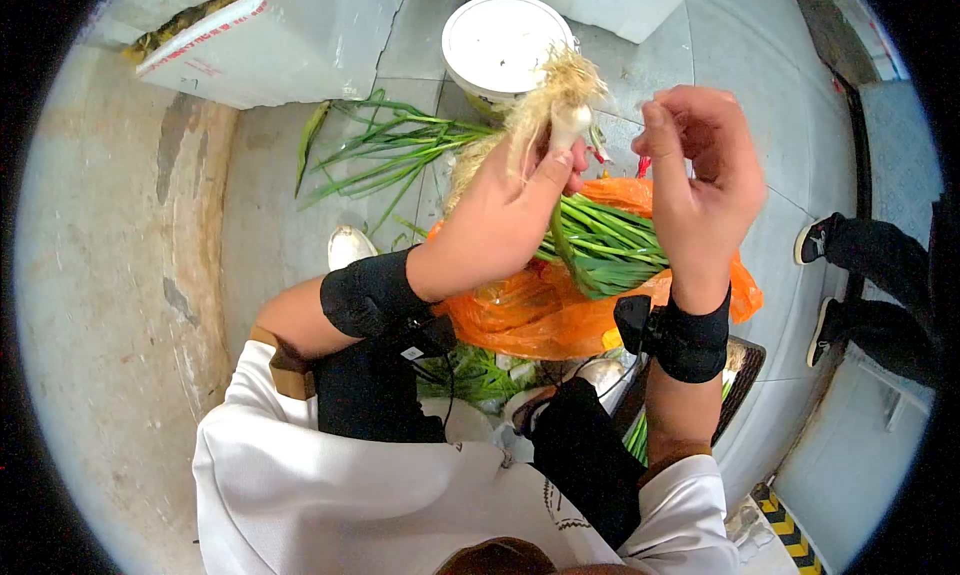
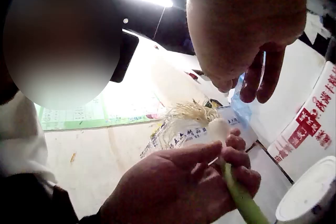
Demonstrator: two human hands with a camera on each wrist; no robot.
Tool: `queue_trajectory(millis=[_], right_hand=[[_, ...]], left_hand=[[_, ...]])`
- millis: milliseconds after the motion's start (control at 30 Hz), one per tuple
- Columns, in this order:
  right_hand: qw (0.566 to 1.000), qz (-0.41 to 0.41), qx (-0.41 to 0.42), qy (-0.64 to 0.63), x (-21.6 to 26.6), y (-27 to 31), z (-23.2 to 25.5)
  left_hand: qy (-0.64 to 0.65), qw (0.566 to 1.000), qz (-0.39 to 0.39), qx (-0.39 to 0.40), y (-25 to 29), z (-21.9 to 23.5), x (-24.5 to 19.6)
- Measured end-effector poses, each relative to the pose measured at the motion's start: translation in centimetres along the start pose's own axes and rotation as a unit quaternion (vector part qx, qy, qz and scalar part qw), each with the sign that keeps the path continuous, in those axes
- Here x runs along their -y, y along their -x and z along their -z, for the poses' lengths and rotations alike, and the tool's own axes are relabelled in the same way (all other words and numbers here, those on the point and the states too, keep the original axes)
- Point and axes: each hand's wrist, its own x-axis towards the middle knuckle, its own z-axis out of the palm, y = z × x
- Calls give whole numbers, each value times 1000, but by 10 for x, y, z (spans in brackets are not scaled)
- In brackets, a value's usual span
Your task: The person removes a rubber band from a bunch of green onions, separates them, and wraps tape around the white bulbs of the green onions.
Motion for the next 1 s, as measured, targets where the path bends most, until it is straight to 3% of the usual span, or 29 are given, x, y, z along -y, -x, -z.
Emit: queue_trajectory(millis=[133, 200, 333, 433, 533, 600, 767, 867, 1000], right_hand=[[997, 63, 23, 42, -9, 0, -2], [982, 93, 69, 150, -2, -1, -3], [975, 51, 105, 191, -6, 4, -3], [979, 66, 98, 168, -4, 4, -6], [990, 53, 116, 62, -1, 5, -7], [984, -35, 159, -69, -4, 11, -9], [988, -3, 114, -105, -1, 19, -25], [985, -48, 81, -144, 1, 22, -34], [990, -35, 59, -125, -3, 25, -40]], left_hand=[[79, 996, -14, -30, -1, -1, -4], [83, 996, -8, -29, 0, -3, -6], [133, 989, -37, -44, -3, -4, 3], [157, 987, -33, -24, -2, 1, 5], [192, 981, -1, -11, -1, 1, 1], [209, 978, 30, -2, -1, 7, 4], [204, 978, 36, -19, 0, 6, 3], [190, 980, 51, -41, -2, 5, -1], [271, 960, 12, -69, -4, 1, -8]])
